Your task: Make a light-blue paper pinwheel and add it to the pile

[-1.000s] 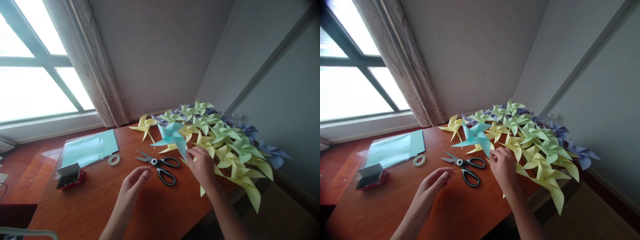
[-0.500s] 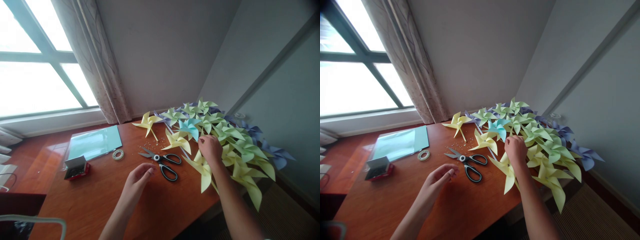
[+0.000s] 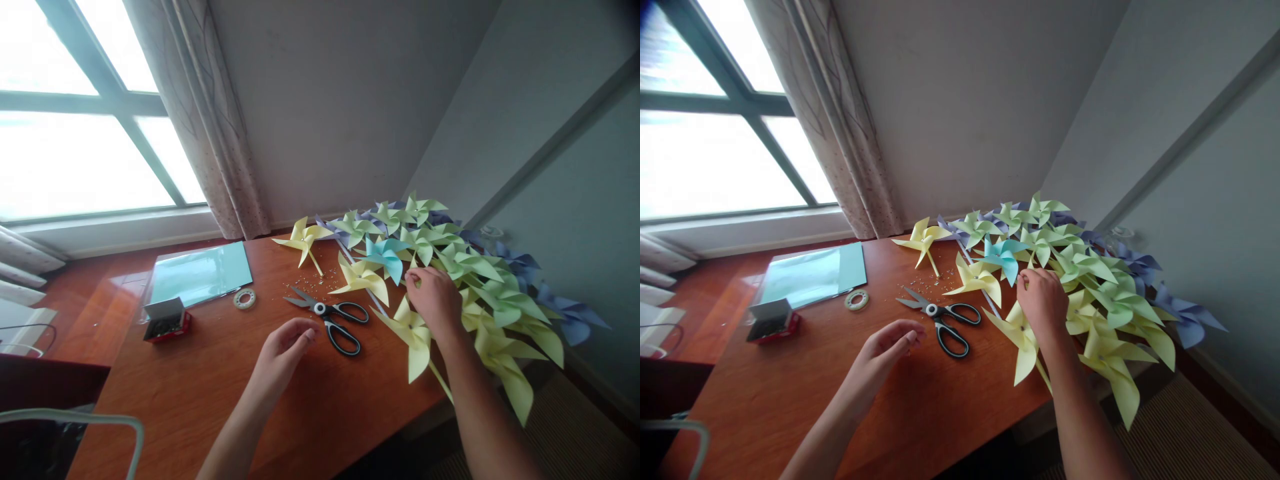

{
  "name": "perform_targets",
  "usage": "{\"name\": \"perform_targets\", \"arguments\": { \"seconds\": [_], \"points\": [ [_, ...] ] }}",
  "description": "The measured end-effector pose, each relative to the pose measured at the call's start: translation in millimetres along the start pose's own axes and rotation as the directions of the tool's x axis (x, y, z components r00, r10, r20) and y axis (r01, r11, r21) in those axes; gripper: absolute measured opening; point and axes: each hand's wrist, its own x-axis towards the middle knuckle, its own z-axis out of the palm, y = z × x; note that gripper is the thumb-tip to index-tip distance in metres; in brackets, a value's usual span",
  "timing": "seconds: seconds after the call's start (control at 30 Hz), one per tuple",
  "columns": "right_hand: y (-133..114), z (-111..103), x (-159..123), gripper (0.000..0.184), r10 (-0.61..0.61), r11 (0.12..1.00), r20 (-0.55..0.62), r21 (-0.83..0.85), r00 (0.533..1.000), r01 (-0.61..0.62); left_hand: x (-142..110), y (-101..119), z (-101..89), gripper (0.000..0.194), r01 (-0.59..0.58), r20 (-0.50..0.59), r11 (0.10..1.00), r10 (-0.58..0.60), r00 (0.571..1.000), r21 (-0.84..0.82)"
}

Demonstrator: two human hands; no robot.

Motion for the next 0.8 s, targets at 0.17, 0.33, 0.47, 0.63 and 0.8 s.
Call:
{"name": "perform_targets", "arguments": {
  "seconds": [0.17,0.33,0.47,0.63,0.8],
  "points": [
    [-41.6,-17.3,-31.5,0.019,-0.16,0.916,-0.01,0.37,0.987,0.152,3.9,-8.6,0.0,0.028,-0.066,-0.002,0.998,0.066,0.998,0.016],
    [-107.9,-0.3,-77.1,0.016,-0.435,0.677,0.108,0.694,0.894,0.245,5.6,-16.7,-1.7,0.02,-0.184,-0.038,0.962,0.195,0.98,0.201],
    [-133.7,26.9,-97.8,0.021,-0.453,0.66,0.084,0.701,0.887,0.271,5.0,-19.9,-4.8,0.016,-0.243,0.031,0.839,0.261,0.965,0.486],
    [-131.8,43.3,-107.0,0.024,-0.479,0.67,0.052,0.666,0.876,0.327,4.0,-24.5,-4.4,0.015,-0.273,0.122,0.561,0.291,0.949,0.781],
    [-133.3,34.6,-110.1,0.023,-0.492,0.632,-0.003,0.687,0.871,0.359,4.5,-22.1,-2.0,0.018,-0.285,0.17,0.509,0.261,0.95,0.812]
  ]
}}
